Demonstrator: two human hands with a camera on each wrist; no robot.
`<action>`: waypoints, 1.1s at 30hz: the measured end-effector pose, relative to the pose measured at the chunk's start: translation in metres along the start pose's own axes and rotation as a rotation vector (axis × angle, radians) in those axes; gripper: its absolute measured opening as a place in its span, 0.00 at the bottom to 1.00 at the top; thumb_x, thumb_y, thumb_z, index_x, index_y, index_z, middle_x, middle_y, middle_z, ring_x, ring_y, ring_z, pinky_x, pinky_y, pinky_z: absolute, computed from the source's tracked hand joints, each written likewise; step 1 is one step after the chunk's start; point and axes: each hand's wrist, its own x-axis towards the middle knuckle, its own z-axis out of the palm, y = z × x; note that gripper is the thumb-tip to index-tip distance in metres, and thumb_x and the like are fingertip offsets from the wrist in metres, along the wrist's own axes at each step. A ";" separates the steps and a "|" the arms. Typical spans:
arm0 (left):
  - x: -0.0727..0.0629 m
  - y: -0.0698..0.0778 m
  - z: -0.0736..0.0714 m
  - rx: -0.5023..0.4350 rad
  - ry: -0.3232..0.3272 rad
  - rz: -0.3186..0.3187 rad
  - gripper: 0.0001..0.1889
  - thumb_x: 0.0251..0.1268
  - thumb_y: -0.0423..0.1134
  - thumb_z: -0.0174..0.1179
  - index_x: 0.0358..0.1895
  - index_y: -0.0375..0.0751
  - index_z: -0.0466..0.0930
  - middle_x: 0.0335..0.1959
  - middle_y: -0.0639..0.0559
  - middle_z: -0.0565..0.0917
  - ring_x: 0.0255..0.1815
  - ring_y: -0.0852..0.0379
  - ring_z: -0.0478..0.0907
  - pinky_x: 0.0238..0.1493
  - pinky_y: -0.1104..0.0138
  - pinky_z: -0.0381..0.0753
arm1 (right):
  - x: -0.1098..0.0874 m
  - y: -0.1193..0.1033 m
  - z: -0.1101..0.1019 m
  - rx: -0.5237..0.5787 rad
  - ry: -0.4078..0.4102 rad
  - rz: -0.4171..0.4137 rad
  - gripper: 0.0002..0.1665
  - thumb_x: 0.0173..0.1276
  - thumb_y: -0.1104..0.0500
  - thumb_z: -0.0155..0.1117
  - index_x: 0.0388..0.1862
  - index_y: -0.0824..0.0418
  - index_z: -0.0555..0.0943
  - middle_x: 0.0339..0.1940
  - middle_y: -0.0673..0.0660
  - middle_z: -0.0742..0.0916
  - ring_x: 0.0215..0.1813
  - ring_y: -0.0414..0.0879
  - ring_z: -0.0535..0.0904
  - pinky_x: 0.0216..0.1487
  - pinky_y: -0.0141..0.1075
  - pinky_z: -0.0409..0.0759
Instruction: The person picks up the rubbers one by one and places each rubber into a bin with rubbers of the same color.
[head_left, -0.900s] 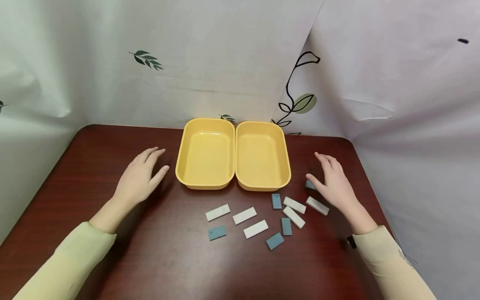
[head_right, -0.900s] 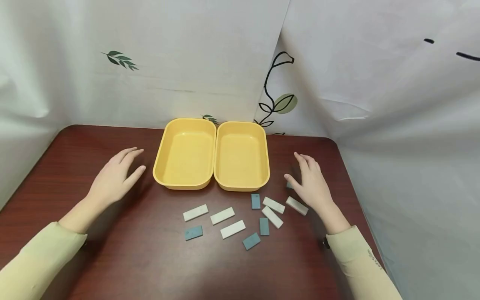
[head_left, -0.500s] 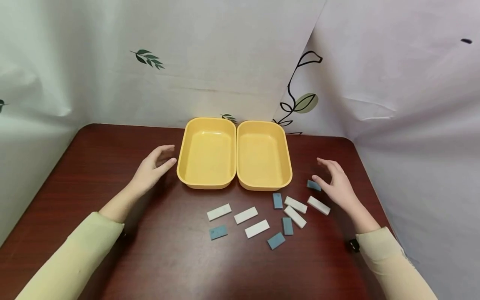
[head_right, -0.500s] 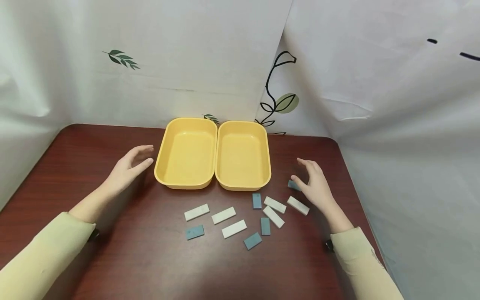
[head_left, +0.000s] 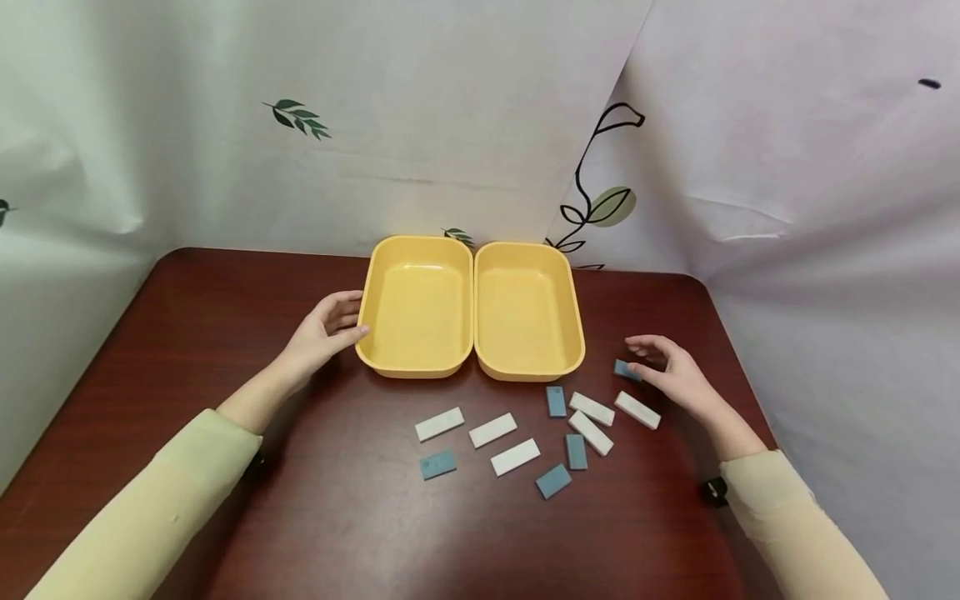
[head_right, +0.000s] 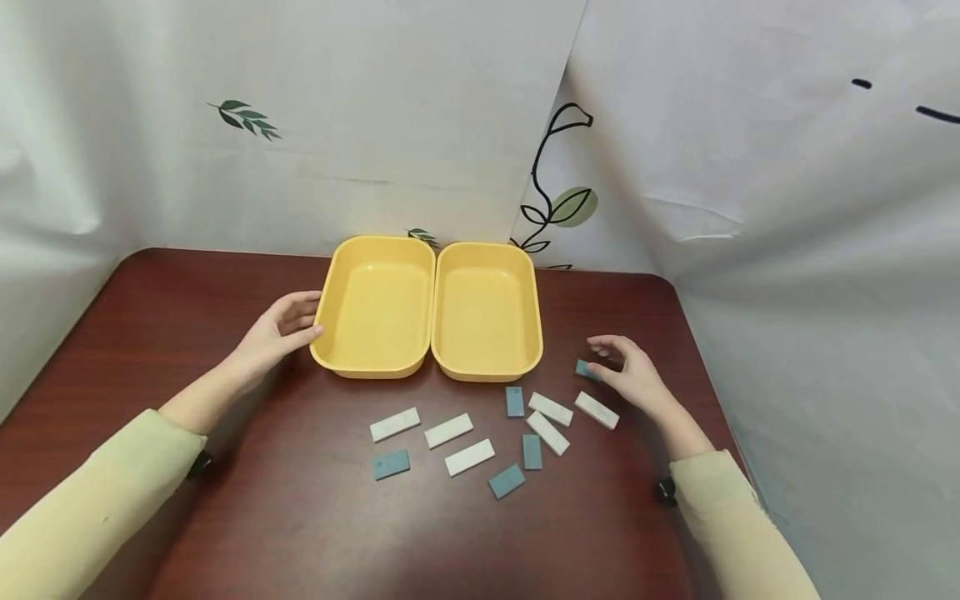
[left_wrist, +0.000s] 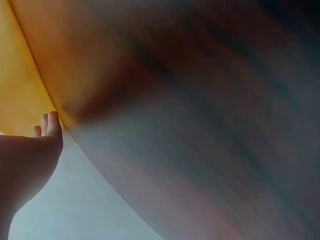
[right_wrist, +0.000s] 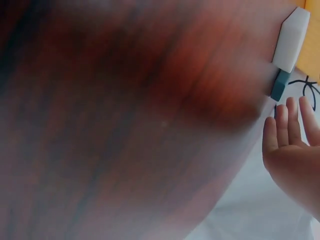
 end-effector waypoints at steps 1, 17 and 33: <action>0.001 -0.001 0.000 0.003 -0.001 -0.011 0.34 0.79 0.35 0.62 0.82 0.34 0.59 0.77 0.30 0.69 0.65 0.58 0.74 0.55 0.82 0.78 | 0.000 0.001 0.000 0.012 -0.008 0.003 0.28 0.80 0.61 0.65 0.74 0.68 0.73 0.68 0.71 0.80 0.66 0.62 0.77 0.52 0.20 0.75; 0.005 -0.018 0.001 -0.322 -0.087 -0.070 0.32 0.83 0.33 0.56 0.83 0.41 0.55 0.66 0.60 0.72 0.63 0.68 0.76 0.63 0.78 0.75 | 0.002 0.014 -0.008 0.037 -0.126 0.056 0.24 0.77 0.62 0.67 0.68 0.69 0.79 0.61 0.70 0.83 0.51 0.33 0.77 0.52 0.24 0.78; 0.003 -0.028 -0.003 -0.414 -0.160 -0.003 0.33 0.83 0.28 0.52 0.84 0.42 0.53 0.69 0.58 0.73 0.65 0.66 0.78 0.66 0.78 0.72 | 0.011 0.013 -0.010 -0.084 -0.141 0.013 0.20 0.72 0.66 0.72 0.61 0.69 0.83 0.48 0.63 0.85 0.44 0.36 0.76 0.46 0.27 0.78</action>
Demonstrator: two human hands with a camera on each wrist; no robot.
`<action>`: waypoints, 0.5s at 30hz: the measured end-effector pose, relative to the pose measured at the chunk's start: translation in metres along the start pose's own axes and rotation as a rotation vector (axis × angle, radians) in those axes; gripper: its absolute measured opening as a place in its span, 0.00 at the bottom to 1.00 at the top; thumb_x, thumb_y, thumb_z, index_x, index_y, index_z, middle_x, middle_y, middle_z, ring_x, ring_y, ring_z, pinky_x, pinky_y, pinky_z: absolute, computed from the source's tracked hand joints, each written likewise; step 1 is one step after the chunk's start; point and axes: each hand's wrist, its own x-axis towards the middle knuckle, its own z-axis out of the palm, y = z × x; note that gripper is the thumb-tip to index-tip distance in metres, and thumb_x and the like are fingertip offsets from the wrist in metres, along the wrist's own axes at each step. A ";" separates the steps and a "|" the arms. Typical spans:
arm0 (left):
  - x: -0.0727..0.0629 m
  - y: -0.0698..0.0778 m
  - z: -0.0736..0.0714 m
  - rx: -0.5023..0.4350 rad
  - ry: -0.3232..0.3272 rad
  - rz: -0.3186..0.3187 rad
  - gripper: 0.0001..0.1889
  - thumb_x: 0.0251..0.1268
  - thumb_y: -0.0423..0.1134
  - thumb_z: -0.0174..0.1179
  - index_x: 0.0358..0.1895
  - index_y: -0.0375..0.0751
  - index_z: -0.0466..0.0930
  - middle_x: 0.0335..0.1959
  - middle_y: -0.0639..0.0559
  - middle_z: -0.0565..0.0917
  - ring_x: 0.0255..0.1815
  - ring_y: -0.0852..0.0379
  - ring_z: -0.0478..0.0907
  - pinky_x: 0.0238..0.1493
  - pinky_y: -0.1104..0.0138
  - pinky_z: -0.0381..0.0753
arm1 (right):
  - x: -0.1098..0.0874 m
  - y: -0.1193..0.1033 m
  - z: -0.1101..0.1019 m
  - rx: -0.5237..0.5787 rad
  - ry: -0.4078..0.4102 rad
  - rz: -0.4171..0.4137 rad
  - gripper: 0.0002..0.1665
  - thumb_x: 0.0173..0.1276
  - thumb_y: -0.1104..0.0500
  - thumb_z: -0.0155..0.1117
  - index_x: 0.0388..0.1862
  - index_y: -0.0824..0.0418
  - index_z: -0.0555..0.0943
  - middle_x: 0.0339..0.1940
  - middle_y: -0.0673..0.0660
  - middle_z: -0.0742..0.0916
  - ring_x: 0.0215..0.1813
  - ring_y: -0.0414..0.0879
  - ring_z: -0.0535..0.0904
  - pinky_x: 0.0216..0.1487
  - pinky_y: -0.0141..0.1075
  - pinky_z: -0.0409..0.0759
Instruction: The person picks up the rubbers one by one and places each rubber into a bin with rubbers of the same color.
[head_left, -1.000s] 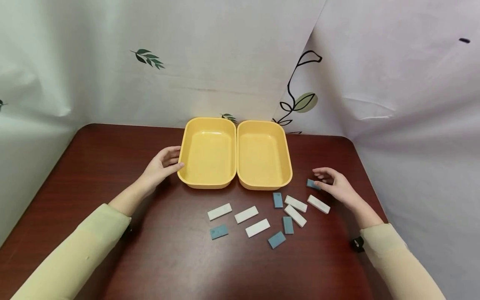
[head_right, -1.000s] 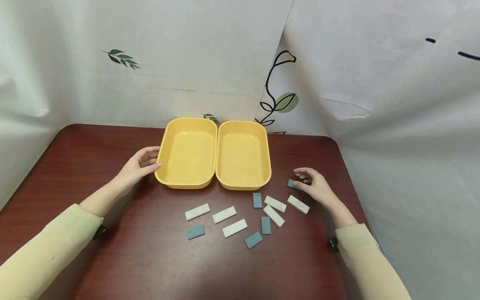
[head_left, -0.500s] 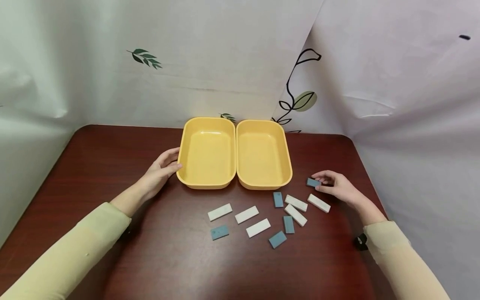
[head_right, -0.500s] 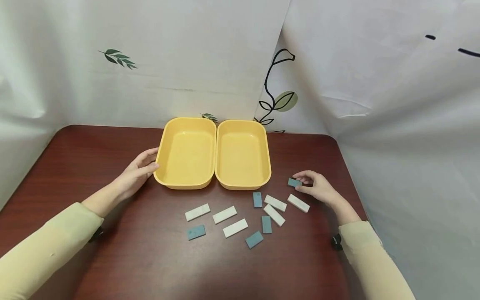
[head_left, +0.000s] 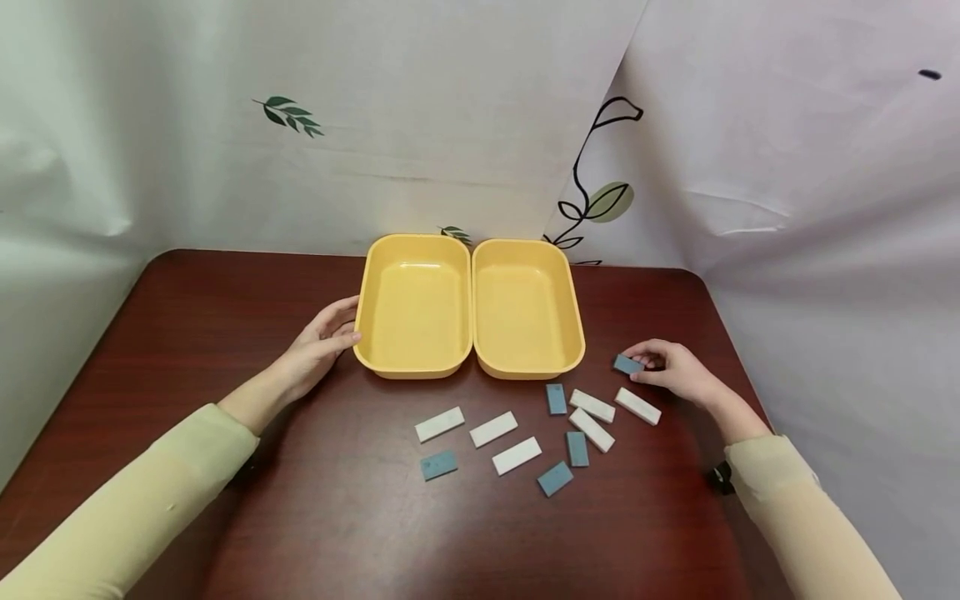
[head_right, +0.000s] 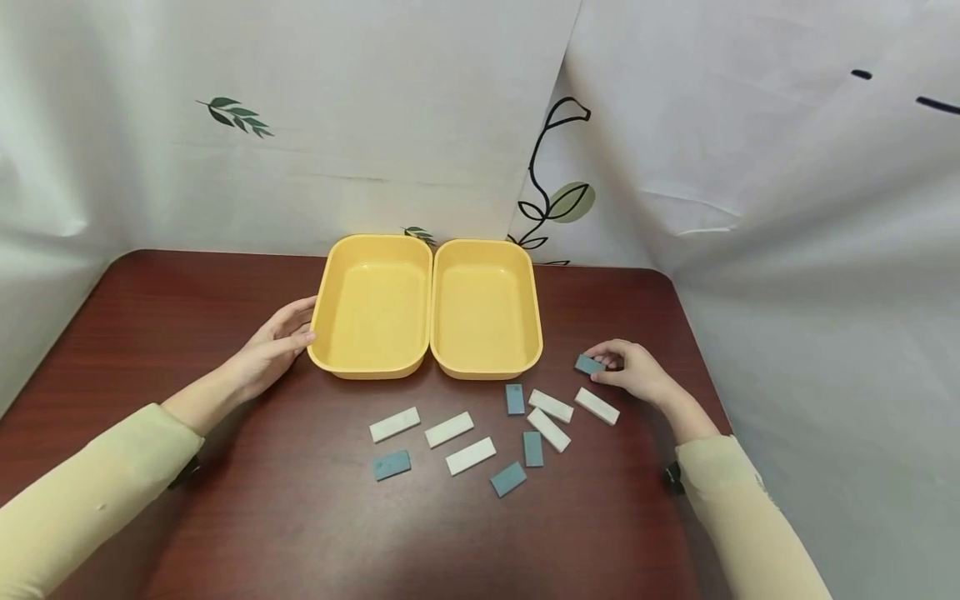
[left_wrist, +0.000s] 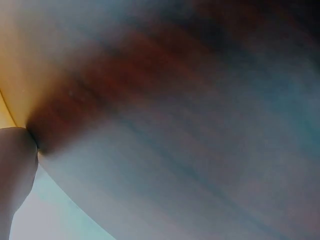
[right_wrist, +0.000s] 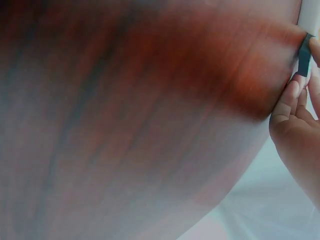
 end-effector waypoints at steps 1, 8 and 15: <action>0.000 0.000 0.000 -0.001 -0.001 0.002 0.33 0.83 0.28 0.52 0.85 0.41 0.53 0.69 0.58 0.73 0.65 0.66 0.78 0.66 0.78 0.72 | 0.000 0.001 0.000 -0.007 0.000 0.000 0.20 0.72 0.66 0.73 0.61 0.68 0.84 0.48 0.62 0.85 0.44 0.36 0.76 0.46 0.28 0.78; 0.000 0.001 0.001 -0.018 0.003 0.020 0.33 0.82 0.27 0.52 0.84 0.41 0.55 0.68 0.58 0.75 0.64 0.66 0.78 0.66 0.78 0.73 | 0.001 0.002 0.000 -0.017 0.005 0.012 0.18 0.71 0.67 0.74 0.58 0.68 0.84 0.45 0.62 0.85 0.42 0.39 0.77 0.45 0.29 0.79; -0.001 0.000 0.002 -0.027 0.006 0.030 0.31 0.82 0.28 0.53 0.82 0.45 0.59 0.67 0.60 0.76 0.64 0.66 0.78 0.65 0.78 0.74 | 0.004 -0.002 -0.002 0.011 0.008 0.009 0.15 0.70 0.67 0.74 0.53 0.69 0.84 0.40 0.61 0.84 0.39 0.40 0.76 0.40 0.30 0.77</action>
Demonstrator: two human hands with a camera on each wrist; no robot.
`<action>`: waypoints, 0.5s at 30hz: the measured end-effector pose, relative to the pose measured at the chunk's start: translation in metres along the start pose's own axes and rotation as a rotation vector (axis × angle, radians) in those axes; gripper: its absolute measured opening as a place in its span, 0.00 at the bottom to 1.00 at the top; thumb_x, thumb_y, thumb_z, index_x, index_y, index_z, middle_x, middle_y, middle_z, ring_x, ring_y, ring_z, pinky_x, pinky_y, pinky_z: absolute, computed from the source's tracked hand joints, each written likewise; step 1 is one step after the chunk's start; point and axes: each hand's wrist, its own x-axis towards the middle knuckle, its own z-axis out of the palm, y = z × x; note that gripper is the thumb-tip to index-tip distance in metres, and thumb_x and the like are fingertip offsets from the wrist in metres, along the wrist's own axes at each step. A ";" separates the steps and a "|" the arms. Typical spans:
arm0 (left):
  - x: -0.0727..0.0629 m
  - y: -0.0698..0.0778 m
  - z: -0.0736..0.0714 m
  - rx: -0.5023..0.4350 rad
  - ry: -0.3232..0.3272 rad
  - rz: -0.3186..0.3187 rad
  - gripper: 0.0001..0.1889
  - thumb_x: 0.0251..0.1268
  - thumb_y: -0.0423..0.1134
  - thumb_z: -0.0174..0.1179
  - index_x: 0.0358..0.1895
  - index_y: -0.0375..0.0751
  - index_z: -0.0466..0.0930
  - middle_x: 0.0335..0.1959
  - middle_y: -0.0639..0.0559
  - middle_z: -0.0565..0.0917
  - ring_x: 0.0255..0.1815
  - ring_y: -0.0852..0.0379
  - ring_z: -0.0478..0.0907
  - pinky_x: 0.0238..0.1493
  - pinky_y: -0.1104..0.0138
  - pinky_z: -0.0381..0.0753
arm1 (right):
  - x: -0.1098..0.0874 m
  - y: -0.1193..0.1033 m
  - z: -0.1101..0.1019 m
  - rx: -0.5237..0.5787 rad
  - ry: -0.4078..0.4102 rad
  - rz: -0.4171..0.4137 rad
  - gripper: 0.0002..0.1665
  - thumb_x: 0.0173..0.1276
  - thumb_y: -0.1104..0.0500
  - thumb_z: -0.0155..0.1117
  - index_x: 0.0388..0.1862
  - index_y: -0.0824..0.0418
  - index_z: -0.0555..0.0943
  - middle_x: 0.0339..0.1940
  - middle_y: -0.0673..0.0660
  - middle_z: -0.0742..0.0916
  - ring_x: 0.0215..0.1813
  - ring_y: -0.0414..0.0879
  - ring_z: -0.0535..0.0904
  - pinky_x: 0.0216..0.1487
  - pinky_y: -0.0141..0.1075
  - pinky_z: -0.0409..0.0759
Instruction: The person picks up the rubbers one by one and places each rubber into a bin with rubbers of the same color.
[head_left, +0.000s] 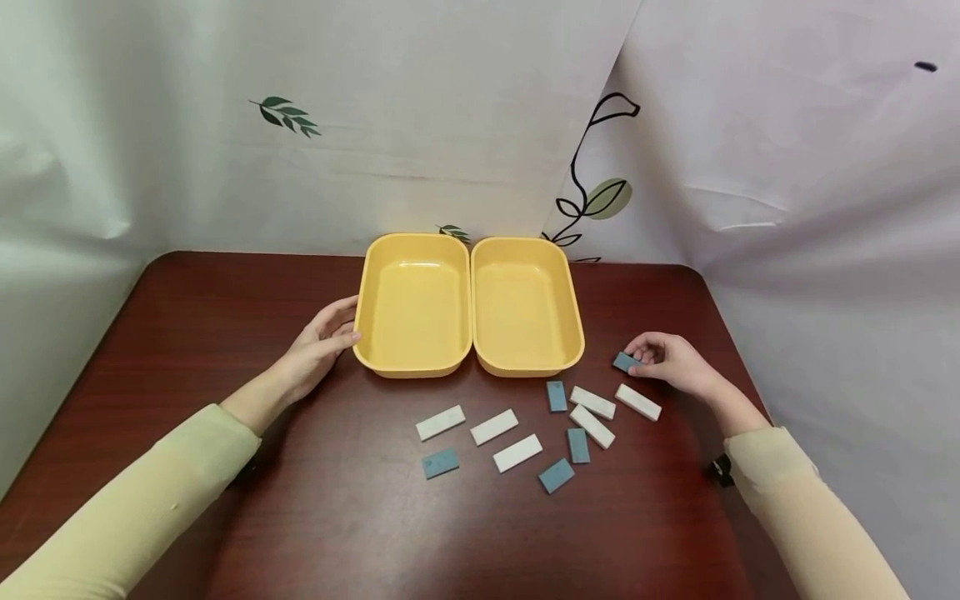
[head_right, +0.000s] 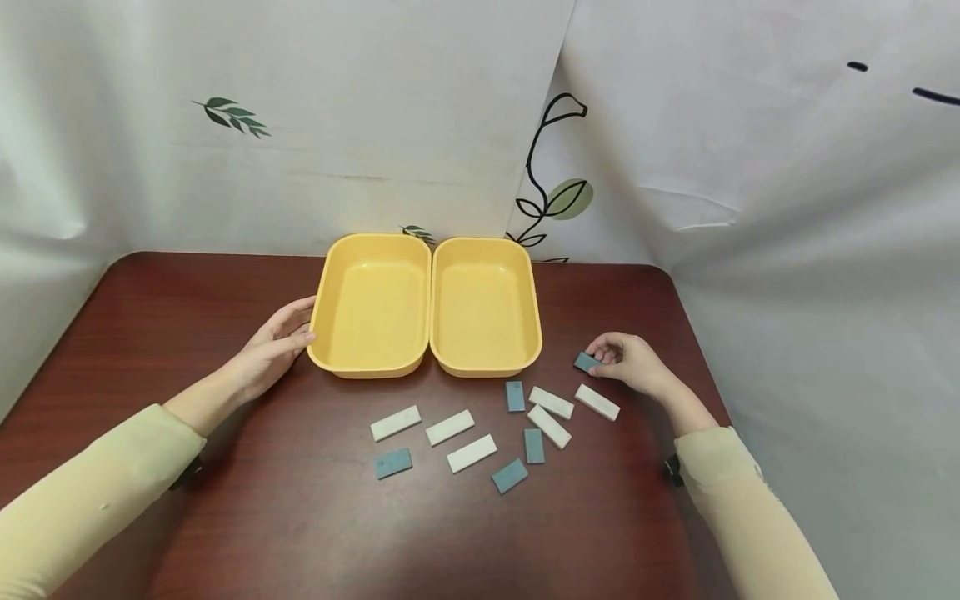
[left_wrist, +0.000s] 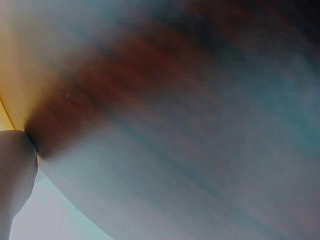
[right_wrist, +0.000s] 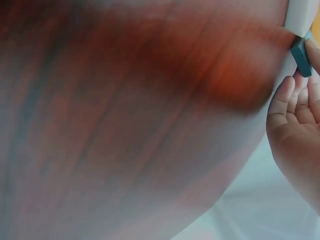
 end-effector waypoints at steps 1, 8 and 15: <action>0.000 0.000 0.000 -0.001 0.001 0.001 0.31 0.81 0.28 0.53 0.82 0.45 0.59 0.67 0.60 0.76 0.64 0.66 0.78 0.65 0.78 0.74 | 0.000 -0.001 -0.001 0.006 -0.001 -0.003 0.14 0.70 0.67 0.74 0.52 0.69 0.84 0.39 0.61 0.84 0.38 0.40 0.76 0.40 0.30 0.77; 0.001 0.000 0.001 -0.004 0.015 -0.009 0.31 0.81 0.27 0.53 0.82 0.43 0.58 0.67 0.59 0.75 0.64 0.67 0.78 0.65 0.78 0.75 | 0.002 -0.009 -0.007 0.034 0.005 -0.031 0.12 0.70 0.67 0.74 0.51 0.70 0.85 0.38 0.60 0.84 0.37 0.38 0.77 0.39 0.29 0.79; 0.000 0.002 0.003 -0.009 0.026 -0.023 0.31 0.81 0.28 0.55 0.82 0.45 0.60 0.68 0.58 0.75 0.66 0.65 0.77 0.65 0.78 0.74 | 0.006 -0.025 -0.016 0.008 0.030 -0.039 0.13 0.70 0.65 0.75 0.51 0.68 0.86 0.40 0.60 0.85 0.38 0.39 0.77 0.39 0.28 0.77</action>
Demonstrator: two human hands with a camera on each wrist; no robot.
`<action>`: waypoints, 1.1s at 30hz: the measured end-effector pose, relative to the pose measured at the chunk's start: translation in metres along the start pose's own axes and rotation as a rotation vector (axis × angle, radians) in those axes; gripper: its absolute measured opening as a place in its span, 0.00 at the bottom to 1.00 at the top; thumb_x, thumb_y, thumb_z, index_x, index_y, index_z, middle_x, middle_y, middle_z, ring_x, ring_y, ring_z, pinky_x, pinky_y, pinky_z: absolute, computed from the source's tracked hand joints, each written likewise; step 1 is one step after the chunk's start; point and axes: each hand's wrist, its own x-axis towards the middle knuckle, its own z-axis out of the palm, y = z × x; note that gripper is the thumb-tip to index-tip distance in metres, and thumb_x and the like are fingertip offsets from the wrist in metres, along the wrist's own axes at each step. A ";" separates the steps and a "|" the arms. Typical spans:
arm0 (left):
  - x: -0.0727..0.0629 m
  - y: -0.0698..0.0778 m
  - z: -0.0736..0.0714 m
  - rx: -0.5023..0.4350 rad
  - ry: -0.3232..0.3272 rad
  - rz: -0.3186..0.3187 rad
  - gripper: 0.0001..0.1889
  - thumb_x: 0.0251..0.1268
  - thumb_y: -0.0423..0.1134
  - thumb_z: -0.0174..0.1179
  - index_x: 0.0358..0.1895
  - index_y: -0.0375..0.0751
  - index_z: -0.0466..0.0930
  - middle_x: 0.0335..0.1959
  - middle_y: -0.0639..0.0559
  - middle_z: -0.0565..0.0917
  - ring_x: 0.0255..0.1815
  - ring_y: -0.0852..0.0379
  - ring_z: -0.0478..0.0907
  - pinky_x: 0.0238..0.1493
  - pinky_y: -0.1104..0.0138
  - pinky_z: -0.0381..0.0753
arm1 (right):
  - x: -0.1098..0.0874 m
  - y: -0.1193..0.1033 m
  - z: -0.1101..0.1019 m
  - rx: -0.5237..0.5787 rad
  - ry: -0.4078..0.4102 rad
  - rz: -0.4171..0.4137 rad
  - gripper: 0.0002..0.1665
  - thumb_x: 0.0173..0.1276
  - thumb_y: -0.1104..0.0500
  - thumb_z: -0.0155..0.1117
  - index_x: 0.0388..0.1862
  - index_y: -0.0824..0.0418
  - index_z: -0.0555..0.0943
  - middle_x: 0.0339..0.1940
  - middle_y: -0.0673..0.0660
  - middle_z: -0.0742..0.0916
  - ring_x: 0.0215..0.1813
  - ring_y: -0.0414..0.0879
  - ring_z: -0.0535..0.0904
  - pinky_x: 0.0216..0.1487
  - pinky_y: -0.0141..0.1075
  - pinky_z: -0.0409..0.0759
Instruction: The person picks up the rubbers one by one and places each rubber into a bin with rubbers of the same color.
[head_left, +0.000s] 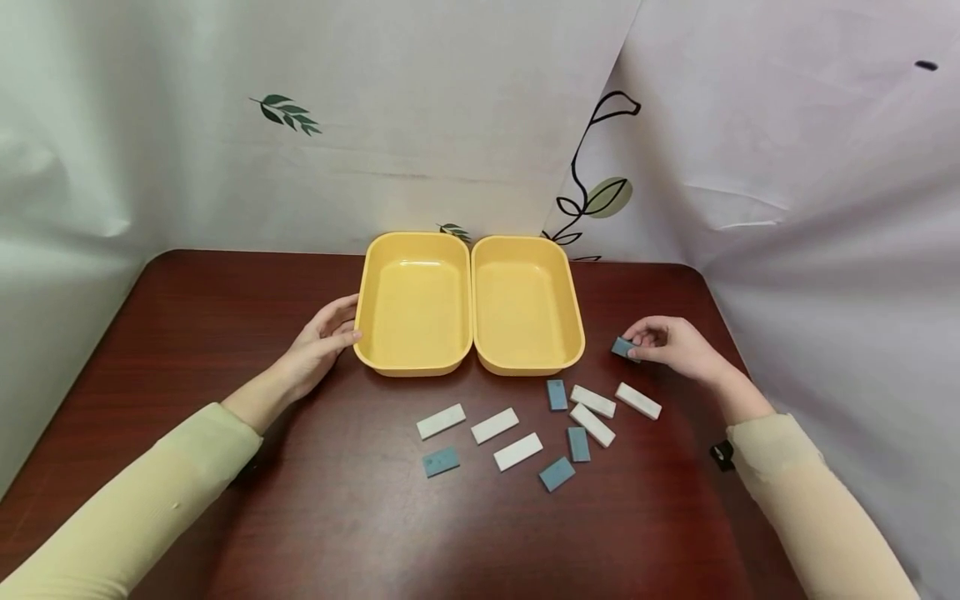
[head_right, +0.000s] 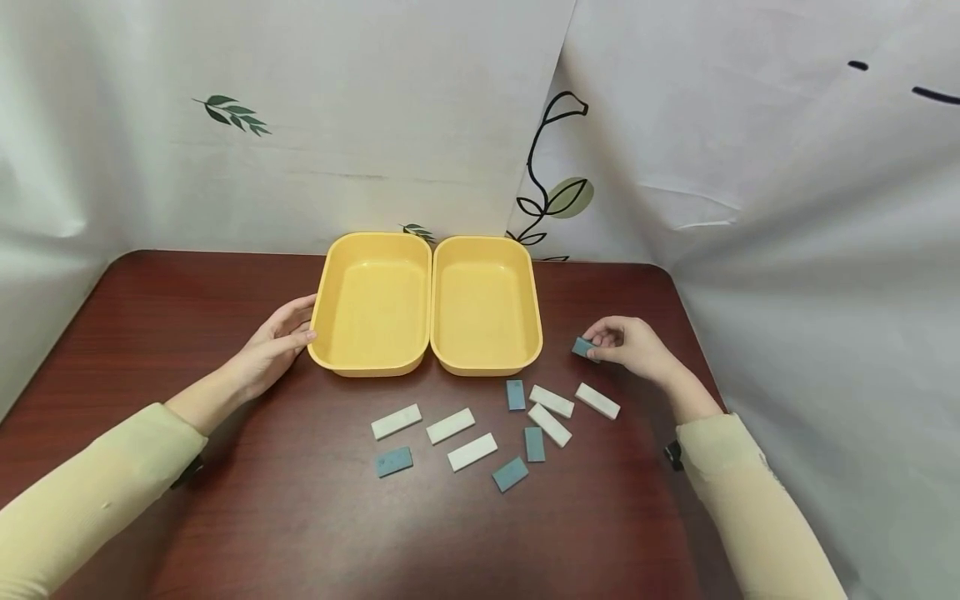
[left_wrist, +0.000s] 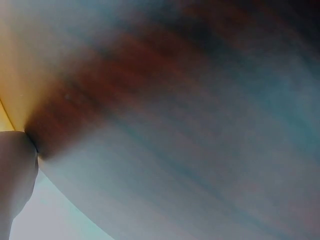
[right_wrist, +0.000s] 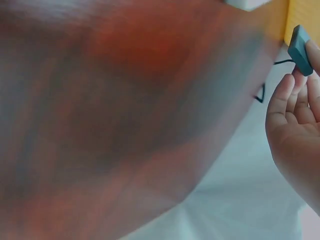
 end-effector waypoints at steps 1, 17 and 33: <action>0.000 0.000 0.000 -0.001 0.001 0.000 0.31 0.81 0.28 0.55 0.82 0.45 0.60 0.68 0.58 0.75 0.65 0.65 0.77 0.65 0.78 0.74 | 0.001 -0.003 -0.002 -0.009 0.002 -0.007 0.13 0.70 0.65 0.76 0.51 0.67 0.87 0.40 0.60 0.85 0.38 0.39 0.77 0.39 0.28 0.77; 0.001 -0.002 -0.001 0.036 -0.004 0.010 0.33 0.82 0.29 0.54 0.84 0.43 0.55 0.71 0.60 0.71 0.66 0.66 0.76 0.65 0.77 0.74 | 0.027 -0.061 -0.035 -0.074 0.084 -0.137 0.11 0.65 0.67 0.78 0.46 0.65 0.88 0.35 0.54 0.86 0.36 0.38 0.78 0.38 0.26 0.77; 0.002 -0.003 -0.001 0.031 -0.005 0.017 0.33 0.82 0.28 0.53 0.84 0.41 0.54 0.70 0.59 0.72 0.65 0.66 0.76 0.65 0.78 0.74 | 0.068 -0.120 -0.035 -0.013 0.090 -0.188 0.11 0.68 0.68 0.76 0.48 0.67 0.88 0.35 0.52 0.84 0.38 0.40 0.77 0.39 0.25 0.75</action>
